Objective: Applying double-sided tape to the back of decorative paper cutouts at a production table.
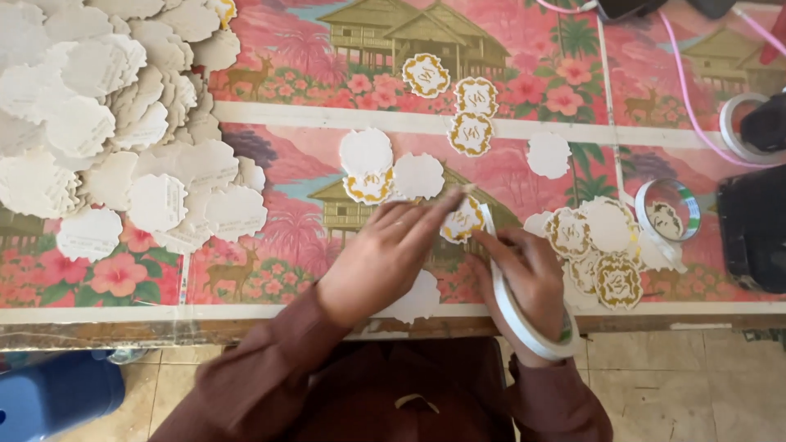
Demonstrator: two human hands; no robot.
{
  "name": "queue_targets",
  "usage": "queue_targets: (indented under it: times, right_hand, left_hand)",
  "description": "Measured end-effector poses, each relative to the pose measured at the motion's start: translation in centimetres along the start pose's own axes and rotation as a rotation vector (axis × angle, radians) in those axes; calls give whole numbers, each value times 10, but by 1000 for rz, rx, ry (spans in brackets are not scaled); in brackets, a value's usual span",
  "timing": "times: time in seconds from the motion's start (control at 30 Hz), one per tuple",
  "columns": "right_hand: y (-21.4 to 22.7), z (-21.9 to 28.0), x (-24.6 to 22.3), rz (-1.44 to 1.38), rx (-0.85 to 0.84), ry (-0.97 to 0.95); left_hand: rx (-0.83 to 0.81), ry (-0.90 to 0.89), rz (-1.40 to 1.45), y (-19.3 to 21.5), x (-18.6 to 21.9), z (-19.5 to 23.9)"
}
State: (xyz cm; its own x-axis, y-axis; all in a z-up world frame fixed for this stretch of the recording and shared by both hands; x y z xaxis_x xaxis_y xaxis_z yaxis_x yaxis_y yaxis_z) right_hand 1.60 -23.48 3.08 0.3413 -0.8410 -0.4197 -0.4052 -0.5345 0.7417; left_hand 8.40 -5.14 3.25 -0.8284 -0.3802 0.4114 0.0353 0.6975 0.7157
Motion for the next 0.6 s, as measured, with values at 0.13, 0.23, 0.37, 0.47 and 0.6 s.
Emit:
queue_targets:
  times: [0.13, 0.23, 0.37, 0.47, 0.6]
  right_hand:
    - [12, 11, -15, -118, 78, -120]
    - [15, 13, -26, -196, 108, -209]
    - [10, 21, -31, -167, 54, -223]
    - [7, 24, -34, -206, 57, -257]
    - [4, 29, -40, -170, 60, -295]
  left_hand:
    - [-179, 156, 38, 34, 17, 38]
    - [-287, 97, 107, 38, 26, 63]
    - [-198, -119, -87, 42, 34, 83]
    - [-45, 60, 156, 41, 29, 87]
    - [47, 666, 569, 47, 18, 80]
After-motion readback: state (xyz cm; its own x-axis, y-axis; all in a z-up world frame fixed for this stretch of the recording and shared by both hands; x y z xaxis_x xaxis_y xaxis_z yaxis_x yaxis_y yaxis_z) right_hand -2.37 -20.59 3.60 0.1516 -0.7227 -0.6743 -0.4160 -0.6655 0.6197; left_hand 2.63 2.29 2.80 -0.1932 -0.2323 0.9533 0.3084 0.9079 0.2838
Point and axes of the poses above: each hand's wrist, its own z-axis away from the middle knuckle, its own y-axis out of the back of the hand, x = y × z, the point moved 1 cm from there along -z, towards the middle knuckle, and after that the axes turned 4 degrees about -z, right-handed, at the moved point
